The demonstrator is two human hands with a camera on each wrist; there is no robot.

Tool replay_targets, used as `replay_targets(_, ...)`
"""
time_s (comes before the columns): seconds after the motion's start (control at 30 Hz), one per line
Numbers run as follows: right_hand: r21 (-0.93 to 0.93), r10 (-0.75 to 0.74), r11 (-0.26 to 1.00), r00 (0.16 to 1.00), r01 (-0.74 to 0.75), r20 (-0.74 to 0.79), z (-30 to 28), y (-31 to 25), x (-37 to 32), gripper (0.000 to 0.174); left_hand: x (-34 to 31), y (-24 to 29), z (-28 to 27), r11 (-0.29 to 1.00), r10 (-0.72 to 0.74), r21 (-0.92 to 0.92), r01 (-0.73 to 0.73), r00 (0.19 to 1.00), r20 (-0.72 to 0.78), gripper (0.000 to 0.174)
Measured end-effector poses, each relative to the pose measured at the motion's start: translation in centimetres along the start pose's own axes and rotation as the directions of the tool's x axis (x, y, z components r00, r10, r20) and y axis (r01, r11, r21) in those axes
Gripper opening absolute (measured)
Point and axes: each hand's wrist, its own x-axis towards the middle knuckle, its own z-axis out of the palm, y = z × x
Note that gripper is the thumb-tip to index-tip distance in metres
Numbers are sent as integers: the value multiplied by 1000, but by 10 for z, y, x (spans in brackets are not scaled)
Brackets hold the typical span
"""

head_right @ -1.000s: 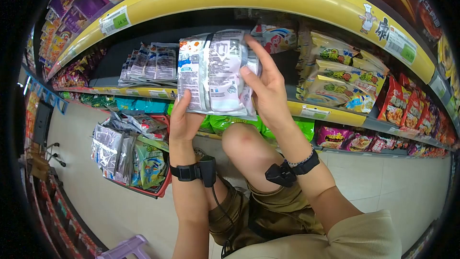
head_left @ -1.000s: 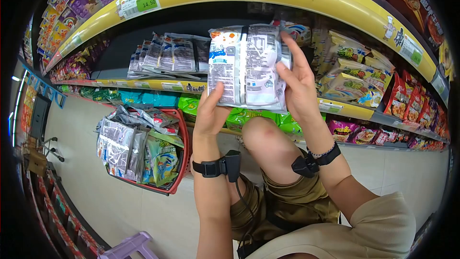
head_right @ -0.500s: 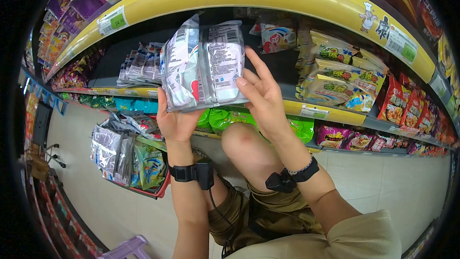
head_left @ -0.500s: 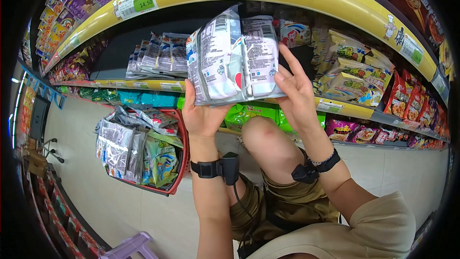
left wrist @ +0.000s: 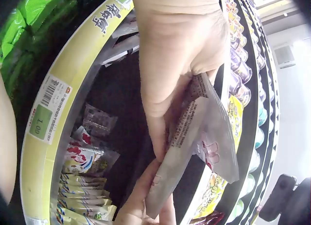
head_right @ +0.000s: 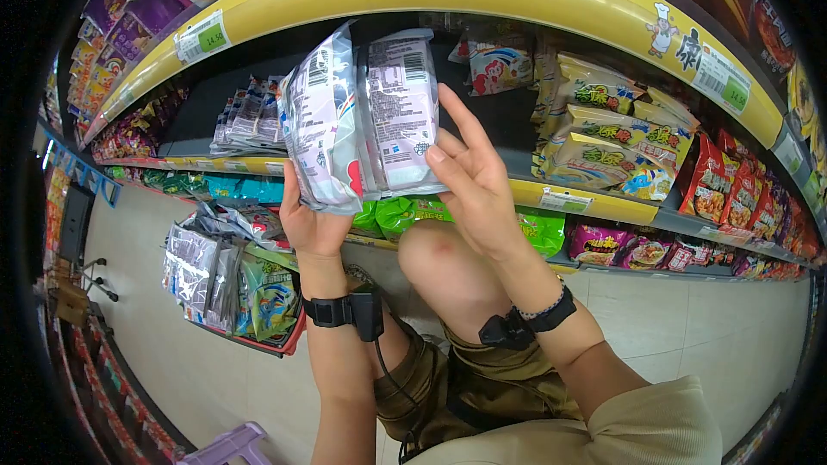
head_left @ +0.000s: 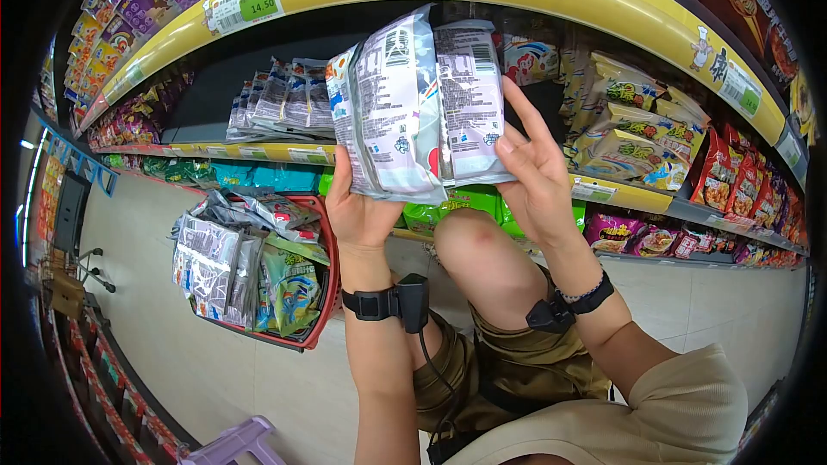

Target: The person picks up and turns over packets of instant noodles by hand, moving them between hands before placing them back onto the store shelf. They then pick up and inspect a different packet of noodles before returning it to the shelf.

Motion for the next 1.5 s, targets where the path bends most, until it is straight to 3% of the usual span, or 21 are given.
replay_targets(0.27, -158, -27, 987, 999, 21, -36, -6, 3, -2, 60, 2, -1, 1, 997, -61, 43, 65, 994, -94, 53)
replay_targets(0.37, -412, -189, 906, 962, 95, -195, -11, 14, 1, 59, 5, -3, 0, 983, -33, 173, 57, 990, -136, 49)
replay_targets(0.4, -410, -187, 907, 964, 97, -187, -16, 15, 3, 59, 7, -3, -4, 932, 55, 361, 28, 974, -218, 48)
replay_targets(0.43, -623, -280, 765, 955, 161, -97, -21, 14, 6, 57, 11, -5, -2, 843, 160, 537, 16, 947, -280, 48)
replay_targets(0.5, -874, -355, 394, 924, 286, 142, -22, 15, 9, 52, 16, -12, 4, 806, 265, 591, -43, 918, -295, 55)
replay_targets(0.57, -920, -218, 214, 934, 328, 282, -21, 26, 11, 56, 21, -18, 9, 529, 414, 849, 0, 873, -258, 61)
replay_targets(0.63, -920, -164, 200, 937, 336, 307, -20, 41, 18, 63, 28, -17, 0, 530, 460, 848, -20, 847, -267, 64)
replay_targets(0.73, -933, -119, 211, 955, 291, 271, -21, 59, 34, 75, 42, -14, -10, 98, 621, 995, 19, 780, -76, 53)
replay_targets(0.77, -930, -121, 210, 952, 301, 280, -20, 64, 38, 75, 44, -13, -13, 94, 625, 996, 11, 777, -67, 53)
replay_targets(0.83, -949, -79, 162, 962, 270, 260, -18, 73, 48, 80, 50, -8, -18, -364, 730, 897, 251, 675, 108, 56)
replay_targets(0.87, -935, -84, 126, 942, 333, 324, -22, 83, 60, 81, 55, -2, -22, -146, 752, 961, 235, 658, -47, 62)
replay_targets(0.9, -933, -82, 125, 941, 337, 329, -27, 92, 66, 81, 55, -1, -25, -145, 755, 961, 234, 654, -45, 62)
replay_targets(0.97, -927, -22, 240, 956, 288, 292, -28, 103, 77, 78, 54, -2, -23, 30, 756, 1000, -6, 654, -19, 66)
replay_targets(1.03, -921, -28, 238, 950, 308, 310, -26, 114, 84, 75, 48, 0, -19, -55, 741, 999, 1, 670, 40, 67)
replay_targets(1.1, -932, -93, 191, 951, 308, 295, -23, 128, 88, 75, 41, 1, -16, -689, 665, 668, 280, 609, 432, 62)
replay_targets(1.13, -931, -89, 196, 952, 306, 294, -18, 132, 89, 75, 39, 0, -16, -690, 666, 665, 286, 610, 429, 62)
replay_targets(1.2, -923, -42, 305, 971, 237, 235, -7, 138, 95, 76, 40, -5, -15, -548, 824, 754, 363, 392, 410, 63)
replay_targets(1.23, -922, -43, 307, 972, 235, 233, -2, 142, 96, 76, 39, -4, -21, -550, 822, 752, 363, 395, 410, 63)
replay_targets(1.3, -916, -3, 327, 969, 233, 246, 6, 149, 98, 79, 37, 2, -43, -227, 899, 919, 322, 433, 70, 70)
replay_targets(1.33, -901, 20, 359, 963, 245, 270, 9, 148, 97, 81, 37, 6, -47, -243, 875, 893, 378, 483, 34, 69)
replay_targets(1.5, -904, 157, 338, 931, 263, 330, 2, 138, 92, 80, 37, 16, -52, -226, 890, 905, 359, 453, 43, 69)
